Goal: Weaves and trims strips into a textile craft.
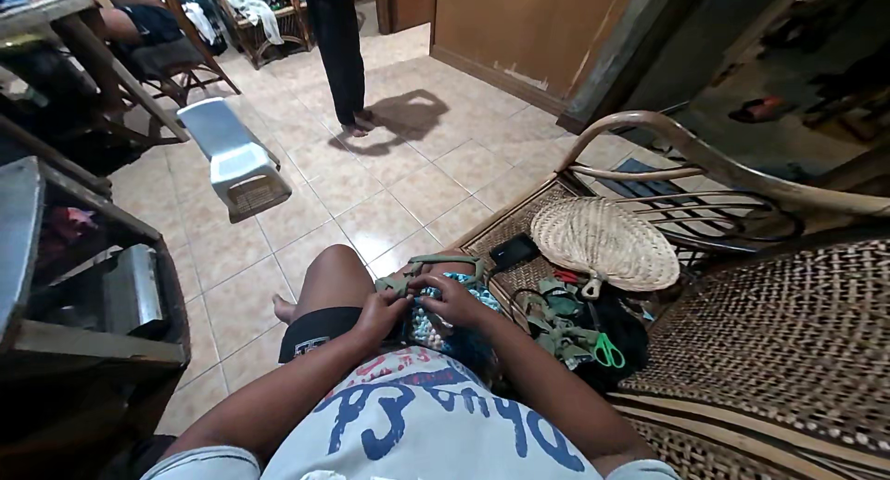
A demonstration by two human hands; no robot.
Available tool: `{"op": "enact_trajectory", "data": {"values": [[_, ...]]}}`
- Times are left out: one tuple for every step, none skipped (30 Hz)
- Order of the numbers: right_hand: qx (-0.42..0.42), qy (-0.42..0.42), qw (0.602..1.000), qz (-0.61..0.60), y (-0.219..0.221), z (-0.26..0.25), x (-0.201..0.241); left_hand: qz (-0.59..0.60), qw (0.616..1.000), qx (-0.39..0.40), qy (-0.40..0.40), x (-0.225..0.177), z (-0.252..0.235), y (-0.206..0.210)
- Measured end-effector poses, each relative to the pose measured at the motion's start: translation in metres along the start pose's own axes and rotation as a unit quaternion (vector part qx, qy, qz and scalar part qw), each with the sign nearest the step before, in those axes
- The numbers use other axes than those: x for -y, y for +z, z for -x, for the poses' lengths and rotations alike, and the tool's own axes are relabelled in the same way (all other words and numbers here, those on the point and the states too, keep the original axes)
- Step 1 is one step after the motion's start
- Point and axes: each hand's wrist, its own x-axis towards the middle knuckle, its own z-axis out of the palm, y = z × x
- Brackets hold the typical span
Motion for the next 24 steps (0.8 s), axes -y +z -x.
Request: {"op": "enact_trajectory", "data": {"values": [[0.015, -0.005, 1.0, -0.005, -0.002, 0.0, 0.0, -0.016, 1.0, 0.002, 0.007, -0.001, 0.001, 0.0], [0.028, -0.005, 1.0, -0.008, -0.004, -0.001, 0.001, -0.031, 0.999, 0.006, 0.02, -0.002, 0.001, 0.0], [0.038, 0.0, 0.999, -0.008, -0.007, -0.003, 0.003, -0.044, 0.998, 0.011, 0.035, -0.003, 0.001, 0.0], [0.046, 0.004, 0.999, -0.003, -0.008, -0.005, 0.004, -0.053, 0.997, 0.014, 0.048, -0.003, 0.002, 0.0], [0.053, 0.008, 0.999, 0.006, -0.009, -0.007, 0.005, -0.059, 0.996, 0.019, 0.059, -0.004, 0.004, -0.001], [0.062, 0.013, 0.998, 0.016, -0.011, -0.009, 0.005, -0.065, 0.996, 0.017, 0.065, -0.004, 0.005, -0.001], [0.072, 0.017, 0.997, 0.026, -0.012, -0.01, 0.006, -0.066, 0.996, 0.014, 0.065, -0.004, 0.005, -0.001], [0.083, 0.025, 0.995, 0.039, -0.014, -0.012, 0.006, -0.061, 0.996, 0.013, 0.061, -0.004, 0.005, -0.002], [0.09, 0.03, 0.994, 0.052, -0.015, -0.013, 0.006, -0.052, 0.997, 0.012, 0.056, -0.003, 0.005, -0.002], [0.09, 0.032, 0.994, 0.061, -0.015, -0.014, 0.006, -0.042, 0.998, 0.011, 0.05, -0.003, 0.004, -0.002], [0.087, 0.034, 0.993, 0.069, -0.016, -0.014, 0.006, -0.034, 0.998, 0.01, 0.043, -0.001, 0.004, -0.002], [0.083, 0.031, 0.993, 0.079, -0.016, -0.015, 0.006, -0.027, 0.999, 0.007, 0.042, 0.0, 0.004, -0.002], [0.079, 0.024, 0.993, 0.089, -0.018, -0.015, 0.007, -0.019, 0.999, 0.005, 0.041, 0.001, 0.003, -0.002], [0.079, 0.016, 0.991, 0.102, -0.019, -0.015, 0.008, -0.01, 0.999, 0.004, 0.04, 0.001, 0.002, -0.001], [0.085, 0.008, 0.99, 0.114, -0.021, -0.015, 0.008, -0.002, 0.999, 0.006, 0.038, 0.002, 0.002, -0.001], [0.095, 0.0, 0.987, 0.13, -0.022, -0.014, 0.009, 0.003, 0.999, 0.008, 0.035, 0.001, 0.002, -0.001], [0.101, -0.016, 0.983, 0.152, -0.023, -0.014, 0.009, 0.009, 0.999, 0.009, 0.033, 0.002, 0.002, -0.001], [0.091, -0.043, 0.978, 0.182, -0.022, -0.013, 0.008, 0.022, 0.999, 0.009, 0.029, 0.003, 0.002, -0.001], [0.06, -0.085, 0.971, 0.218, -0.02, -0.01, 0.004, 0.038, 0.999, 0.011, 0.025, 0.003, 0.002, -0.002], [0.005, -0.142, 0.956, 0.256, -0.016, -0.008, -0.003, 0.052, 0.998, 0.012, 0.022, 0.003, 0.003, -0.002], [-0.059, -0.202, 0.932, 0.294, -0.011, -0.006, -0.01, 0.069, 0.997, 0.011, 0.016, 0.002, 0.003, -0.003], [-0.114, -0.243, 0.907, 0.324, -0.007, -0.004, -0.018, 0.097, 0.995, 0.01, 0.005, 0.0, 0.003, -0.004], [-0.155, -0.263, 0.888, 0.343, -0.003, -0.001, -0.025, 0.132, 0.991, 0.015, -0.009, -0.002, 0.003, -0.006], [-0.186, -0.268, 0.878, 0.35, 0.001, 0.002, -0.031, 0.164, 0.986, 0.014, -0.022, -0.006, 0.003, -0.008]]}}
